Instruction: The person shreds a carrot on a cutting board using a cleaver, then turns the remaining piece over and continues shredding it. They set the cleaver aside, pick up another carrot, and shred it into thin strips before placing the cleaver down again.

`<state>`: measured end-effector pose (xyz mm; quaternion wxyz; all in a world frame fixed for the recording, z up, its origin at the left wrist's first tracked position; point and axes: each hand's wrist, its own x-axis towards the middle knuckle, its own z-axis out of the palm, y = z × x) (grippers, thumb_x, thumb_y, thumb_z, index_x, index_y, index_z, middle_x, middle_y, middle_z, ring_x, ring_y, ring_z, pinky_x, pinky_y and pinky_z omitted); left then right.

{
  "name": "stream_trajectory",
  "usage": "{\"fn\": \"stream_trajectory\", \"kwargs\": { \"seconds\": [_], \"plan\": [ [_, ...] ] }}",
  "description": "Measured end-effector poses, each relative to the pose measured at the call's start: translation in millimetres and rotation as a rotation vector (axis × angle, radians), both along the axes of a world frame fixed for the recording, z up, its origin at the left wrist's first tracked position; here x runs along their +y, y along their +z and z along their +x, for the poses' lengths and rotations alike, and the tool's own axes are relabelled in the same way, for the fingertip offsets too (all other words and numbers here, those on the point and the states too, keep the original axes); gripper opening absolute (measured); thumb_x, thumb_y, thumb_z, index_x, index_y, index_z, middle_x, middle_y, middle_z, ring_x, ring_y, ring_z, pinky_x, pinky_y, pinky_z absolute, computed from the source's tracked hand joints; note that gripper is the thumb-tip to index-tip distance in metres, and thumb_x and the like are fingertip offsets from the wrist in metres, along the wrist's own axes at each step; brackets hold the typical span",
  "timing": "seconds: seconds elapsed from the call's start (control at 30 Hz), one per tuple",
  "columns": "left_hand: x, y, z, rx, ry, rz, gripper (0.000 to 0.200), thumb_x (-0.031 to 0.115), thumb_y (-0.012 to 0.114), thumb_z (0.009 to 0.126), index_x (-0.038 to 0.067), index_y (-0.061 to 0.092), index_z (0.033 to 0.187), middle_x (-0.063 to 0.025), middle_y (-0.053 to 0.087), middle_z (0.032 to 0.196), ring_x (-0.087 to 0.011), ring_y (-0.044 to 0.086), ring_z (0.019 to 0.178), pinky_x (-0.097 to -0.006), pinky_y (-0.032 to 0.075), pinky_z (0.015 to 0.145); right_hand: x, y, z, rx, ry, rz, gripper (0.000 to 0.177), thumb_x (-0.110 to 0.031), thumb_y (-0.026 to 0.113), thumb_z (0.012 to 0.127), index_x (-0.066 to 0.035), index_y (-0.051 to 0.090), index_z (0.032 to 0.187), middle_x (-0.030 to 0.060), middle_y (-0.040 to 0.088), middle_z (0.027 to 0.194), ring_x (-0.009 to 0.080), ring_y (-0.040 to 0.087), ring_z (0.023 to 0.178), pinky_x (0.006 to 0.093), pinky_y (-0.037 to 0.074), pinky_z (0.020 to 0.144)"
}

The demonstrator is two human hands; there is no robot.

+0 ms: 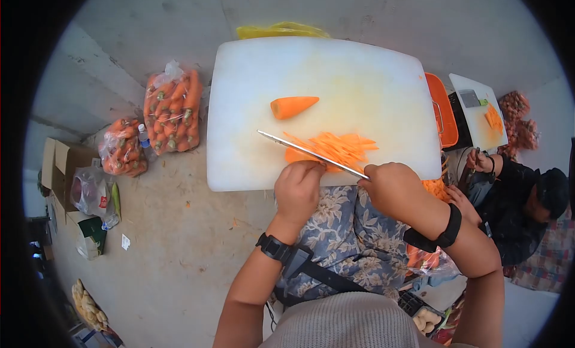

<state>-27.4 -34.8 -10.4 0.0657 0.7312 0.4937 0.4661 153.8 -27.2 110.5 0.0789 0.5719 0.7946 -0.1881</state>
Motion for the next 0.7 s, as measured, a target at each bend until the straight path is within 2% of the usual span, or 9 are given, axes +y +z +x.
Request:
{"fn": "stream_trajectory", "kwargs": {
  "seconds": [0.2, 0.3, 0.47, 0.5, 0.57, 0.67, 0.7],
  "plan": [
    [-1.7, 0.6, -0.1, 0.008, 0.020, -0.061, 0.015, 0.003, 0.067, 0.071, 0.007, 0.070, 0.084, -0.0042, 0.065, 0.086, -0.0246, 0.062, 0.076, -0.0350, 0.051, 0.066, 7.8, -11.3, -11.5, -0.044, -0.013, -0.045, 0.019, -0.019, 0.065, 0.084, -0.001, 0.065, 0.078, 0.0188, 0.064, 0.069, 0.0358, 0.065, 0.067, 0.0446, 0.052, 0.062],
    [1.5, 0.3, 2.2, -0.027, 0.007, 0.002, 0.011, -0.001, 0.069, 0.069, 0.006, 0.069, 0.077, -0.0055, 0.064, 0.079, -0.0242, 0.062, 0.073, -0.0339, 0.050, 0.063, 7.8, -18.9, -8.9, 0.009, -0.067, -0.039, 0.021, -0.021, 0.065, 0.084, -0.001, 0.065, 0.080, 0.0190, 0.064, 0.068, 0.0366, 0.064, 0.068, 0.0450, 0.051, 0.063],
    [2.1, 1.8, 0.5, -0.027, 0.008, 0.024, 0.008, 0.000, 0.070, 0.072, 0.005, 0.069, 0.079, -0.0065, 0.064, 0.078, -0.0251, 0.063, 0.072, -0.0342, 0.050, 0.064, 5.3, -25.0, -12.5, 0.056, -0.118, -0.007, 0.022, -0.023, 0.064, 0.085, -0.001, 0.066, 0.082, 0.0194, 0.064, 0.072, 0.0370, 0.064, 0.071, 0.0458, 0.050, 0.066],
    [2.9, 1.7, -0.9, -0.011, 0.004, 0.054, 0.008, 0.000, 0.070, 0.072, 0.005, 0.069, 0.079, -0.0065, 0.064, 0.078, -0.0251, 0.063, 0.072, -0.0342, 0.050, 0.064, 6.5, -26.6, -13.9, 0.023, -0.075, -0.010, 0.021, -0.022, 0.064, 0.085, -0.001, 0.067, 0.082, 0.0197, 0.065, 0.074, 0.0366, 0.065, 0.073, 0.0454, 0.051, 0.066],
    [2.5, -1.2, -4.2, -0.014, -0.030, -0.092, 0.010, 0.003, 0.068, 0.073, 0.006, 0.070, 0.083, -0.0070, 0.065, 0.082, -0.0271, 0.062, 0.079, -0.0370, 0.050, 0.070, 5.5, -28.0, -15.8, 0.005, -0.035, 0.018, 0.021, -0.021, 0.064, 0.085, -0.001, 0.068, 0.082, 0.0200, 0.065, 0.077, 0.0362, 0.065, 0.075, 0.0450, 0.051, 0.067],
    [3.4, -0.3, -7.7, -0.013, -0.001, -0.034, 0.010, 0.006, 0.069, 0.075, 0.007, 0.070, 0.084, -0.0075, 0.064, 0.082, -0.0279, 0.061, 0.080, -0.0375, 0.050, 0.071, 2.2, -25.7, -18.0, 0.016, -0.025, 0.052, 0.019, -0.020, 0.064, 0.083, -0.002, 0.069, 0.082, 0.0202, 0.066, 0.079, 0.0353, 0.066, 0.077, 0.0438, 0.052, 0.068],
    [3.1, 0.7, -11.1, -0.004, 0.030, -0.027, 0.012, 0.009, 0.071, 0.075, 0.007, 0.070, 0.087, -0.0079, 0.064, 0.085, -0.0283, 0.061, 0.083, -0.0381, 0.049, 0.074, 0.4, -25.1, -19.0, 0.017, -0.029, 0.063, 0.013, -0.012, 0.063, 0.077, -0.002, 0.070, 0.083, 0.0193, 0.067, 0.081, 0.0345, 0.067, 0.078, 0.0429, 0.054, 0.067]
  ]
}}
